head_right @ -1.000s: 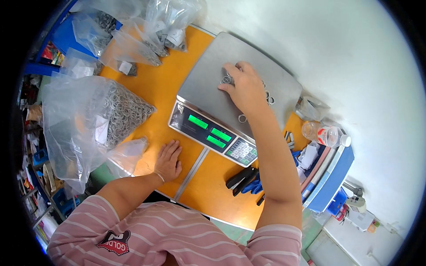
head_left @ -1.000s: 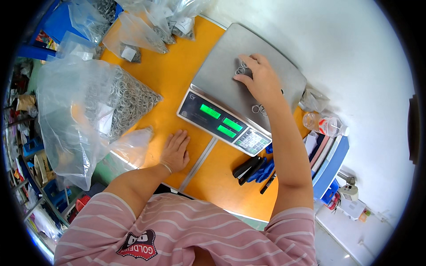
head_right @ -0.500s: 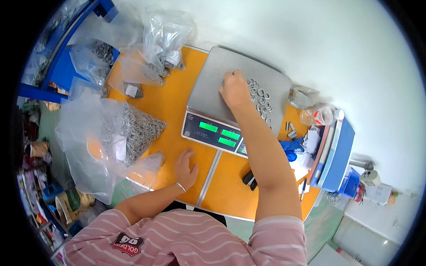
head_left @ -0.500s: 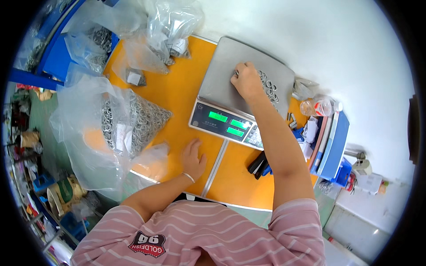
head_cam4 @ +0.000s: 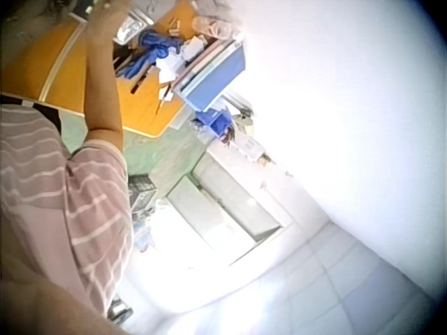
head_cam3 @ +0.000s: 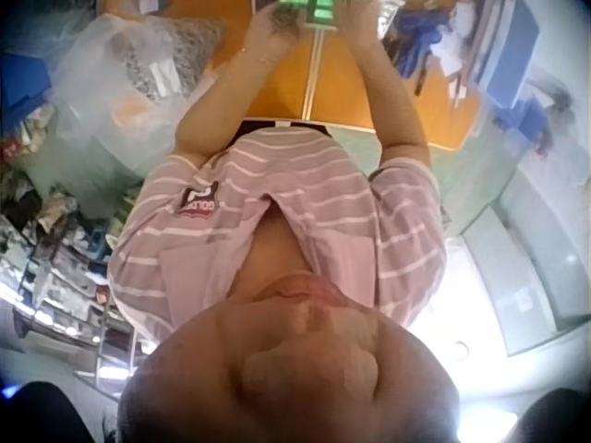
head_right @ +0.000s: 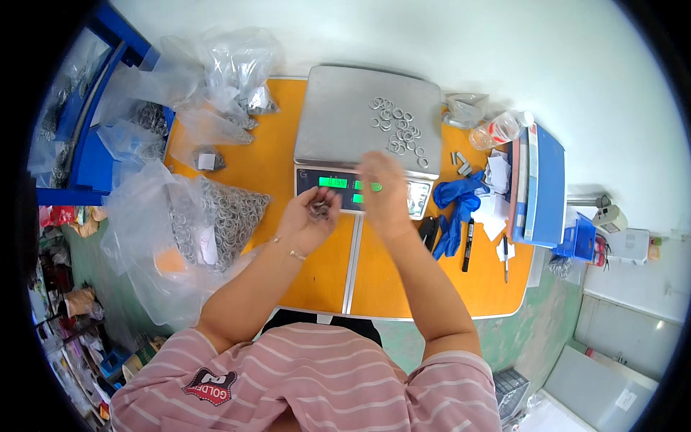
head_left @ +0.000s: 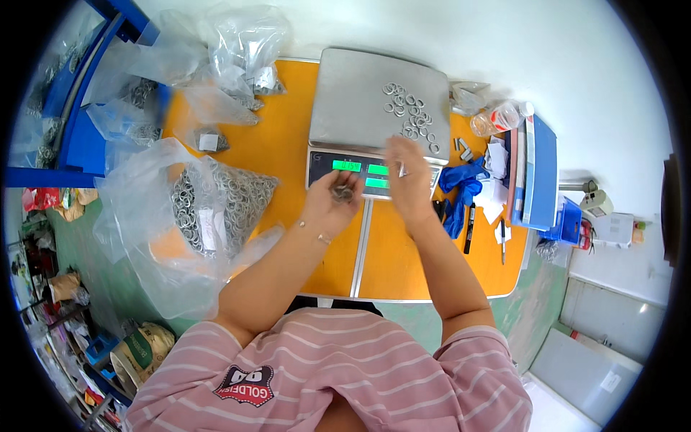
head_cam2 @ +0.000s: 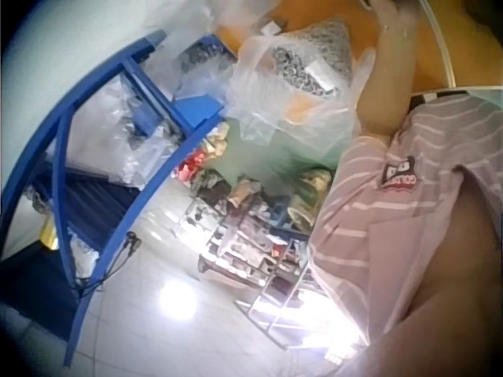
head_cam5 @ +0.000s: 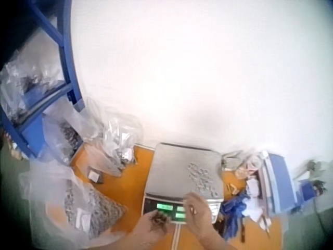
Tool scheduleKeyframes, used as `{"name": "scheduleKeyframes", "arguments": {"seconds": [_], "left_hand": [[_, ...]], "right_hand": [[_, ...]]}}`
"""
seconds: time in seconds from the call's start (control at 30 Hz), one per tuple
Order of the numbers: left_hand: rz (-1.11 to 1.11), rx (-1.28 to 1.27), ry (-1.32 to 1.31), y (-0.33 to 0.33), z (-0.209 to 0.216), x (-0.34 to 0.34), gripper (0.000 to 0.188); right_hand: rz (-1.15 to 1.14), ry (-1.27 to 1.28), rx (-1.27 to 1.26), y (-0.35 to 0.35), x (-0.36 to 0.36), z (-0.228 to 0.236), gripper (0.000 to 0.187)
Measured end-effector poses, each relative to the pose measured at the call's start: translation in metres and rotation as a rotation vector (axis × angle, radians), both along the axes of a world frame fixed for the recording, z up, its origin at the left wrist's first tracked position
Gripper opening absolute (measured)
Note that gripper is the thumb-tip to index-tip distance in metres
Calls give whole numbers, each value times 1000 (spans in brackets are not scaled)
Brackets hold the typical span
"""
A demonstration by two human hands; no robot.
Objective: The person sorts small metal rings on a green table, then moves to a yellow table to weigh them on a digital scale. They place the rings into a plastic bag, write on a label with a marker, and attach it to the bag.
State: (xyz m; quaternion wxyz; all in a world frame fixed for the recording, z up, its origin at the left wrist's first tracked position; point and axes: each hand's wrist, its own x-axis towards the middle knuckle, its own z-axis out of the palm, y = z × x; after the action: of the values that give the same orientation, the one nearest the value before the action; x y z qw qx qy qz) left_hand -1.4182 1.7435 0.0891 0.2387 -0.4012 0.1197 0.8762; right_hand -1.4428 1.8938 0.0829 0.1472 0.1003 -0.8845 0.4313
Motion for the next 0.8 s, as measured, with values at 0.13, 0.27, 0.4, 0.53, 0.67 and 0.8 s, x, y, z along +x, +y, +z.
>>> {"name": "scheduleKeyframes", "arguments": {"seconds": [0.13, 0.27, 0.4, 0.53, 0.67, 0.8], "left_hand": [[-146, -47, 185, -34, 53, 29, 26], [-159, -481, 643, -102, 136, 68, 30], [118, -1203, 613, -158, 166, 79, 25], [-151, -1539, 429, -204, 154, 71, 16], [-611, -1609, 527, -225, 113, 61, 30], [-643, -1624, 670, -226, 95, 53, 36]], "right_hand": [[-386, 27, 373, 59, -38, -52, 70], [-347, -72, 568, 47, -69, -50, 89], [-215, 34, 604, 18, -104, -58, 77], [-112, 43, 612, 4, -130, -69, 54], [-119, 196, 235, 10, -120, -62, 42], [-303, 235, 122, 43, -45, -45, 33]]}}
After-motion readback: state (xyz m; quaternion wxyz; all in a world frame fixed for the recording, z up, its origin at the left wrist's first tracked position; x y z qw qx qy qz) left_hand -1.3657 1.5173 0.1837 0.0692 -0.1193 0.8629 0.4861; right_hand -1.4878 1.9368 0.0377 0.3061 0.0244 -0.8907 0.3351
